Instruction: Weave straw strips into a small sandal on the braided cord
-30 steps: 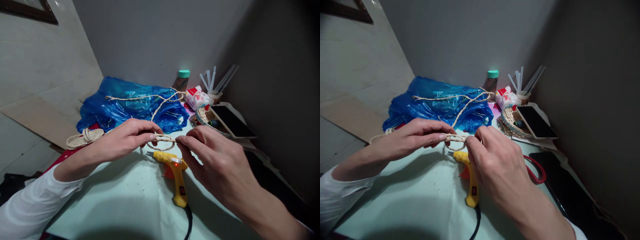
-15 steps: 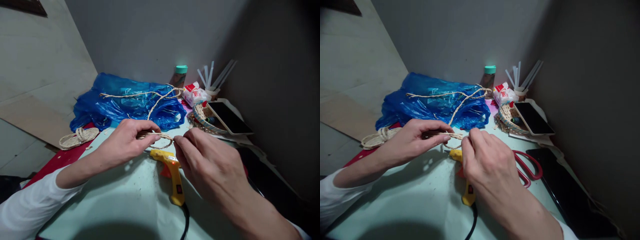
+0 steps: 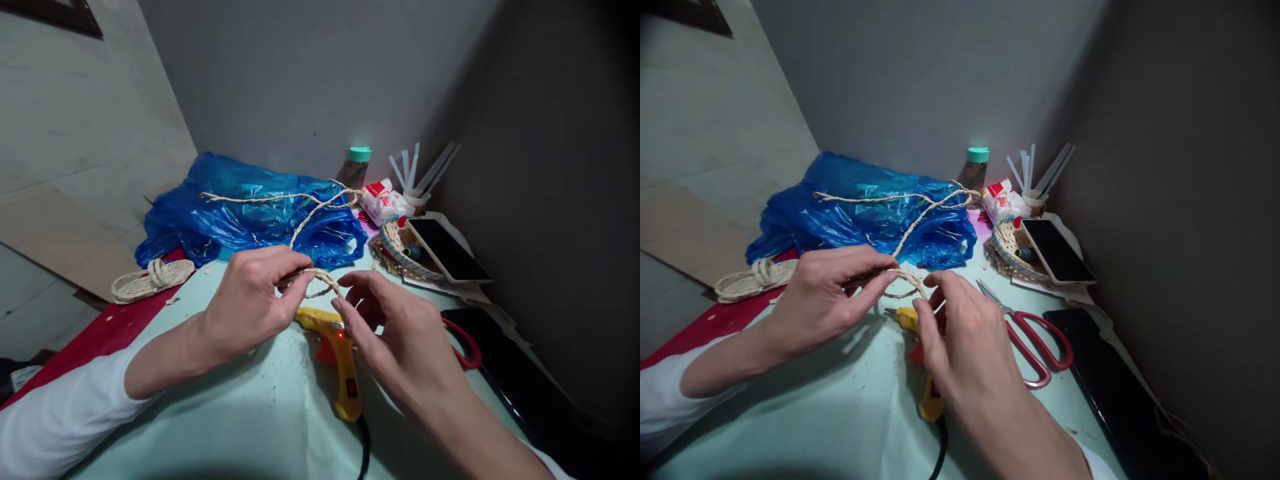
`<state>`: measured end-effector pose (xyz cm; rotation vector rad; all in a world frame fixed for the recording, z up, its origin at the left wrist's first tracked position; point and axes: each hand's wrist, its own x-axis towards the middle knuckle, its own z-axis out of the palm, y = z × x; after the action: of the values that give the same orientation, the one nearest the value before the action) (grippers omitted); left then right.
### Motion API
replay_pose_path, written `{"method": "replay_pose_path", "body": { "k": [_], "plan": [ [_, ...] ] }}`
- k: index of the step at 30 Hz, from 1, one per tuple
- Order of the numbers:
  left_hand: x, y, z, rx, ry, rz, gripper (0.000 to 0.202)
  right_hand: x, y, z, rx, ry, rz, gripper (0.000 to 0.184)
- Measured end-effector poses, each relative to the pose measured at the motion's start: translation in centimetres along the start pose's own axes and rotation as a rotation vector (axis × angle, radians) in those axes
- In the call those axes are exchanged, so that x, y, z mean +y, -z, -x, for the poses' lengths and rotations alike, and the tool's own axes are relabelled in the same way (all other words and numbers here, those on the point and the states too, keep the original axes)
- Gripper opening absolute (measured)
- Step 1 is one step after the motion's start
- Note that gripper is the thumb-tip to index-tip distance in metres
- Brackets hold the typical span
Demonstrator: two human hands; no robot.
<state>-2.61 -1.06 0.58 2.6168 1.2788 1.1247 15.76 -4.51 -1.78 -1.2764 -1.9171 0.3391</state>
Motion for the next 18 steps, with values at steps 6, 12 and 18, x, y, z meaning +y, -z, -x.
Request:
{"method": "replay_pose_path", "body": {
  "k": [6, 12, 18],
  "plan": [
    [0.3, -0.3, 0.4, 0.047, 0.006, 0.004, 0.016, -0.8, -0.7, -0.2, -0.113, -0.412, -0.780, 0.029],
    [0.8, -0.5, 0.9, 0.078, 0.107, 0.099, 0.016, -2.2, -0.8, -0.1, -0.037, -0.514, -1.034, 0.036],
    [1.3, -0.7, 1.2, 0.068, 0.261, 0.240, 0.017, -2.4, -0.5, -0.3, -0.003, -0.536, -1.034, 0.035]
  ]
}}
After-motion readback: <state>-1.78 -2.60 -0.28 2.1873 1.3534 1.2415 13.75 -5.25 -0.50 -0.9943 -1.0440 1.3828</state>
